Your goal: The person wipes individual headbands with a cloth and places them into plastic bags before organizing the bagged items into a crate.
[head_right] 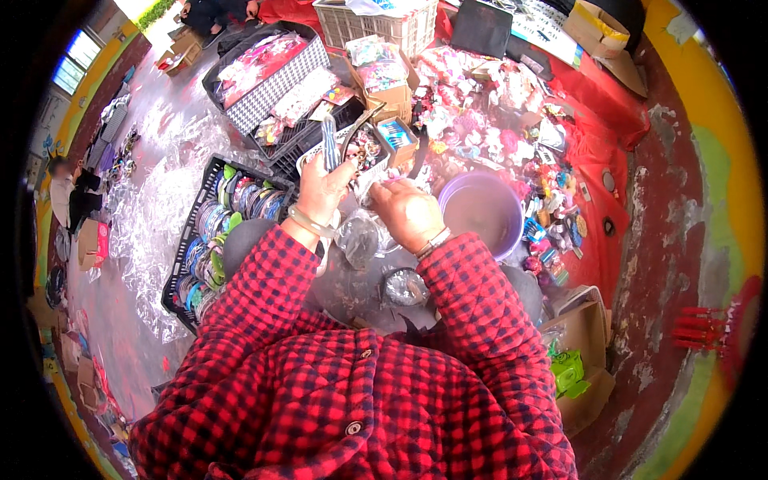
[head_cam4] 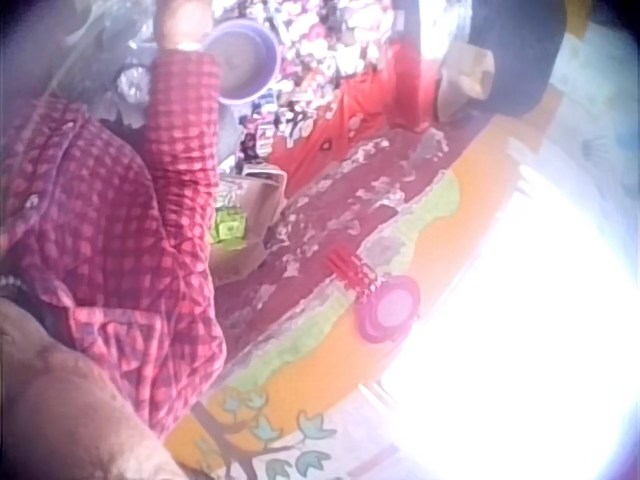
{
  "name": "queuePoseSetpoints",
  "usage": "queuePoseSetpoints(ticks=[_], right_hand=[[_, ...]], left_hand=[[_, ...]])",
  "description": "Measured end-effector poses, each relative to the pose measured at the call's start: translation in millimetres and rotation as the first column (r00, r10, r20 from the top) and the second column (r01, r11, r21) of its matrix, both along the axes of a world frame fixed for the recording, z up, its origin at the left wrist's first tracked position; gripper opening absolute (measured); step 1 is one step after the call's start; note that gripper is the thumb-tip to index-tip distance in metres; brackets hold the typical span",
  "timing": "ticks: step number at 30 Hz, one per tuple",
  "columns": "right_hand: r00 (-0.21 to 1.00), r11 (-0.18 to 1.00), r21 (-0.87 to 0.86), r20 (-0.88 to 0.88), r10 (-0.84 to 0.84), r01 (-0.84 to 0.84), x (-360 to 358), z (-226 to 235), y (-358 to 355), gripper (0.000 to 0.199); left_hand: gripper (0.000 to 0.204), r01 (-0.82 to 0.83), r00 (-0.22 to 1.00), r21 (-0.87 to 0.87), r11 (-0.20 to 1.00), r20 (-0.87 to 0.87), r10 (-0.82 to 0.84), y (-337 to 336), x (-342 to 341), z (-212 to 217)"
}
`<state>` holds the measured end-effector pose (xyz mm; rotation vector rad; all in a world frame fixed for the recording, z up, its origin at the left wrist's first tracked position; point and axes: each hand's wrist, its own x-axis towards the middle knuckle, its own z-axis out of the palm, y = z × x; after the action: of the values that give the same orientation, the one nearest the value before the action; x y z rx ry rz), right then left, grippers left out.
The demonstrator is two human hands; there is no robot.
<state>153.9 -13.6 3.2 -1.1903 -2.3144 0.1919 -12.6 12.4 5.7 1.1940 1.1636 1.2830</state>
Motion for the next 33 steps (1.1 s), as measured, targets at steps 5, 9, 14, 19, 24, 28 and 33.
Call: queuePoseSetpoints(ticks=[5, 9, 14, 19, 24, 28, 33], right_hand=[[0.99, 0.999, 0.024, 0.14, -0.028, 0.025, 20.5, -14.4, 14.9, 0.022], [0.962, 0.983, 0.045, 0.2, -0.185, 0.18, 21.8, -23.1, 18.7, 0.025], [0.912, 0.931, 0.159, 0.203, -0.356, 0.328, 39.0, -22.2, 28.6, 0.037], [0.917, 0.841, 0.396, -0.008, -0.4, 0.37, 29.9, -0.5, 28.7, 0.034], [0.837, 0.893, -0.158, -0.312, -0.449, 0.421, 27.3, 21.8, 25.0, 0.016], [0.88, 0.95, -0.308, -0.437, -0.188, 0.05, -19.2, -11.4, -0.7, 0.024], [0.986, 0.981, -0.165, -0.119, -0.119, 0.098, -18.2, -22.4, -1.4, 0.03]], left_hand=[[0.018, 0.091, 0.938, 0.337, 0.937, -0.345, 0.033, -3.5, -4.0, 7.7], [0.022, 0.226, 0.897, 0.359, 0.906, -0.439, -0.05, -4.2, -7.4, 4.8], [0.022, 0.222, 0.902, 0.29, 0.931, -0.423, -0.084, -4.3, -16.0, 20.8], [0.019, 0.093, 0.9, 0.261, 0.961, -0.434, 0.03, -0.2, -11.5, 6.8], [0.02, -0.011, 0.908, 0.274, 0.962, -0.4, 0.124, 7.0, -14.2, -3.8], [0.021, 0.009, 0.945, 0.305, 0.952, -0.313, 0.091, 3.0, 8.0, -10.3], [0.02, -0.003, 0.95, 0.422, 0.907, -0.282, 0.134, 1.1, 9.3, -3.3]])
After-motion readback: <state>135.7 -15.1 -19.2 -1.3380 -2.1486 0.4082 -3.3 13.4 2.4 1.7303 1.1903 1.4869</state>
